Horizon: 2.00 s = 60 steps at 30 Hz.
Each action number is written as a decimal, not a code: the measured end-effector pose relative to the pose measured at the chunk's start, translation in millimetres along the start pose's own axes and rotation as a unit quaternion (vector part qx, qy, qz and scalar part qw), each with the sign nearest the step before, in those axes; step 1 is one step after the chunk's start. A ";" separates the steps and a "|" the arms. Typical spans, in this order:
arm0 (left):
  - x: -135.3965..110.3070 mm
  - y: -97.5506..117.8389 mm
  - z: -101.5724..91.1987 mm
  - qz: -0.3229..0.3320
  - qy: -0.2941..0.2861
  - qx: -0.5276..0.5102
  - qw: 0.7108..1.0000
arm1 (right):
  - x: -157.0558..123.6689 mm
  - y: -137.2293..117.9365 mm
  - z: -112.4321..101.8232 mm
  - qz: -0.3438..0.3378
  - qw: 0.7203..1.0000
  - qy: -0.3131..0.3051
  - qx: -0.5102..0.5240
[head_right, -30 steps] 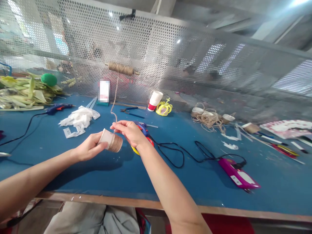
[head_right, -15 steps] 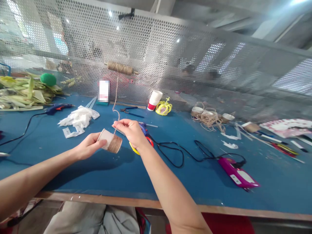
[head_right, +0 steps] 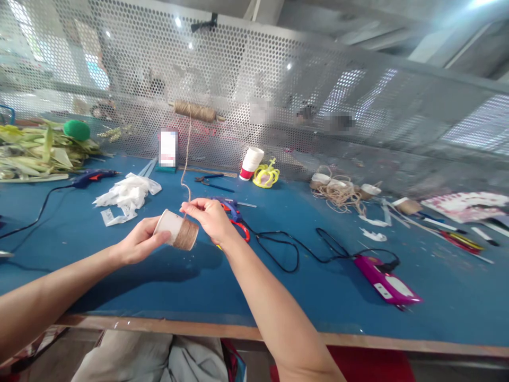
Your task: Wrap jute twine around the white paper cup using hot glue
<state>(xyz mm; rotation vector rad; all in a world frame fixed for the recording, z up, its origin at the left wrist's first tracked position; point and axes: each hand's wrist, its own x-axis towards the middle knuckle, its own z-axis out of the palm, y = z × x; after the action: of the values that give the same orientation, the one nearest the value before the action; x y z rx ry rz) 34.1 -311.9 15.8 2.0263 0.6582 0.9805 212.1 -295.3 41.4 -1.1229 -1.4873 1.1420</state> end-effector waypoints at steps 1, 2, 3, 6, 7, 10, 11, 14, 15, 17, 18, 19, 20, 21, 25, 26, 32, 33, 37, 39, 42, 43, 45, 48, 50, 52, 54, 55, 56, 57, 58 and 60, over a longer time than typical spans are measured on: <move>-0.3 -0.1 0.0 0.004 0.000 -0.001 1.000 | -0.4 0.3 0.6 0.004 1.000 -0.002 0.001; -0.7 -0.3 0.0 0.009 -0.001 -0.001 1.000 | -0.7 0.7 1.2 0.009 1.000 -0.004 0.004; -0.9 -0.6 0.0 0.014 -0.001 0.000 1.000 | -0.9 1.3 1.9 0.015 1.000 -0.007 0.008; -1.3 -0.9 -0.2 0.025 0.000 0.007 1.000 | -1.5 2.9 3.6 0.039 0.998 -0.022 0.035; -1.3 -0.6 -0.3 0.027 0.003 0.009 1.000 | -1.7 3.0 4.0 0.047 0.997 -0.027 0.048; -1.2 1.2 -0.5 0.035 0.011 0.016 0.999 | -2.3 2.2 5.0 0.061 0.995 -0.031 0.070; -1.2 1.9 -0.5 0.039 0.013 0.019 0.999 | -2.5 1.8 5.4 0.062 0.995 -0.030 0.071; -1.4 2.7 -0.3 0.047 0.019 0.019 0.999 | -2.5 1.3 6.6 0.060 0.995 -0.027 0.070; -1.6 2.2 0.0 0.046 0.020 0.015 0.999 | -2.3 1.8 6.9 0.061 0.995 -0.027 0.070; -1.9 -0.4 1.1 0.029 0.027 -0.005 0.999 | -1.2 3.9 7.0 0.060 0.996 -0.029 0.064; -1.9 -2.4 1.8 0.012 0.032 -0.025 0.999 | -0.4 5.4 6.5 0.059 0.996 -0.027 0.056; -1.7 -4.8 2.7 -0.011 0.039 -0.054 0.998 | 0.6 6.8 5.7 0.058 0.997 -0.023 0.047; -1.1 -7.3 3.5 -0.038 0.049 -0.090 0.994 | 1.6 8.1 4.4 0.060 0.997 -0.014 0.037; -0.1 -9.8 4.2 -0.066 0.060 -0.131 0.987 | 2.6 8.9 2.9 0.062 0.998 -0.001 0.025; 6.9 -15.1 5.8 -0.153 0.125 -0.259 0.945 | 1.9 5.2 -3.8 0.053 0.998 0.033 -0.033; 8.9 -15.1 5.9 -0.167 0.141 -0.277 0.936 | 0.1 2.9 -4.8 0.037 0.998 0.025 -0.054; 13.2 -12.3 4.1 -0.182 0.171 -0.303 0.919 | -9.7 -5.2 -5.4 -0.014 0.987 -0.077 -0.140; 12.6 -12.0 3.3 -0.174 0.166 -0.286 0.928 | -9.6 -4.9 -5.5 -0.012 0.987 -0.089 -0.133; 10.4 -11.1 -1.6 -0.136 0.138 -0.225 0.955 | -7.0 -6.2 -6.6 -0.023 0.988 -0.096 -0.121; 11.1 -10.9 -4.4 -0.126 0.136 -0.227 0.956 | -7.9 -8.7 -7.0 -0.043 0.986 -0.087 -0.139; 14.4 -10.8 -8.6 -0.140 0.137 -0.288 0.937 | -14.0 -9.6 -6.5 -0.127 0.970 -0.051 -0.202; 15.6 -10.5 -9.8 -0.151 0.138 -0.319 0.925 | -17.0 -8.2 -5.9 -0.171 0.957 -0.035 -0.232; 17.5 -9.0 -11.9 -0.177 0.136 -0.376 0.899 | -23.1 -2.6 -3.7 -0.254 0.922 -0.012 -0.291; 18.1 -6.2 -13.4 -0.209 0.122 -0.421 0.874 | -29.9 8.9 1.1 -0.325 0.879 0.006 -0.349; 17.4 -4.8 -13.3 -0.229 0.114 -0.425 0.868 | -32.3 15.5 4.3 -0.345 0.866 0.009 -0.362; 16.8 -4.1 -12.6 -0.244 0.116 -0.423 0.865 | -33.5 20.0 6.7 -0.361 0.858 0.010 -0.365; 16.8 -3.5 -12.2 -0.253 0.121 -0.424 0.861 | -34.2 22.7 8.0 -0.373 0.849 0.013 -0.374; 16.9 -3.0 -12.1 -0.255 0.122 -0.427 0.859 | -34.6 23.7 8.5 -0.377 0.845 0.015 -0.379; 17.2 -2.5 -12.1 -0.257 0.123 -0.430 0.857 | -34.9 24.6 8.9 -0.381 0.840 0.018 -0.386; 17.4 -1.8 -12.2 -0.261 0.122 -0.431 0.855 | -35.3 25.4 9.2 -0.385 0.836 0.021 -0.392; 17.6 -1.3 -12.2 -0.265 0.122 -0.431 0.854 | -35.6 26.3 9.5 -0.388 0.831 0.023 -0.397; 17.8 -0.6 -12.0 -0.271 0.120 -0.421 0.857 | -36.1 28.1 10.1 -0.393 0.825 0.026 -0.405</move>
<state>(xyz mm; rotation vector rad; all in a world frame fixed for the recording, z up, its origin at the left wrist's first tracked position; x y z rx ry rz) 34.4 -294.0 27.5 0.8832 0.7052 0.9412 211.5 -327.7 7.6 -0.8551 -2.1669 -0.1380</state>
